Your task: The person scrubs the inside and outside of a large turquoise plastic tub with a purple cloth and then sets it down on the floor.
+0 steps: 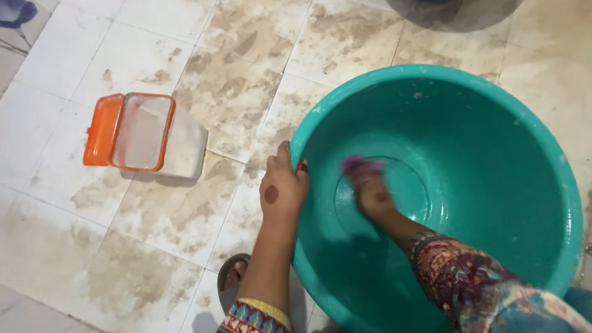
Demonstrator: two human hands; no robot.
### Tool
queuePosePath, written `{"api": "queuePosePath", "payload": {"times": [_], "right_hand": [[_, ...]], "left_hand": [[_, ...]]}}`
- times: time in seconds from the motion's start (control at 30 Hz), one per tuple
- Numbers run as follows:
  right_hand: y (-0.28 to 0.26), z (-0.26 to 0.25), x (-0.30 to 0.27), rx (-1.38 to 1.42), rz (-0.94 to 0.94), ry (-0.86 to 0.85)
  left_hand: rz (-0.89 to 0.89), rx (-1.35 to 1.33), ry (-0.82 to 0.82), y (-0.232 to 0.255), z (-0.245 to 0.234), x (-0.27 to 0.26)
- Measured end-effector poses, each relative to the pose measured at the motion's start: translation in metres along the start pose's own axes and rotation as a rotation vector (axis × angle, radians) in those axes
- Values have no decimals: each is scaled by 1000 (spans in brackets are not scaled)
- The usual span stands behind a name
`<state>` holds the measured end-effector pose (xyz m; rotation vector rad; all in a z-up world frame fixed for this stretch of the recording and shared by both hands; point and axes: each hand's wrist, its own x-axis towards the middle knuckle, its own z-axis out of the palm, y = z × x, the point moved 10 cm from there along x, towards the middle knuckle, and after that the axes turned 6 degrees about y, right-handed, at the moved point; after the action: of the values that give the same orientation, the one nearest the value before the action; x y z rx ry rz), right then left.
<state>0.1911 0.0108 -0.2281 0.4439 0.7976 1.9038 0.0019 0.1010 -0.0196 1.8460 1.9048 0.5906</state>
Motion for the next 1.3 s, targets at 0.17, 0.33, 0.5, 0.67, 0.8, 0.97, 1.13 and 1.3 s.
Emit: {"api": "queuePosePath", "payload": {"times": [0.17, 0.33, 0.5, 0.67, 0.8, 0.97, 1.13, 1.3], "right_hand": [[-19, -15, 4, 2144, -347, -106], [-12, 81, -26, 2039, 709, -369], [34, -19, -27, 2720, 92, 457], [-69, 56, -37, 2273, 386, -572], [15, 21, -43, 2379, 434, 237], [-65, 3, -48, 2635, -490, -865], [-7, 92, -17, 2426, 1068, -284], [64, -11, -5, 2435, 543, 588]], "left_hand": [[30, -18, 1, 0, 0, 3], [44, -37, 23, 3, -3, 1], [53, -51, 28, 4, -3, 3], [35, -23, 28, 3, -3, 2], [14, -16, -3, 3, -3, 4], [19, -18, -2, 3, -3, 2], [39, -10, 2, 3, -1, 2], [57, -15, 49, 1, -4, 0]]}}
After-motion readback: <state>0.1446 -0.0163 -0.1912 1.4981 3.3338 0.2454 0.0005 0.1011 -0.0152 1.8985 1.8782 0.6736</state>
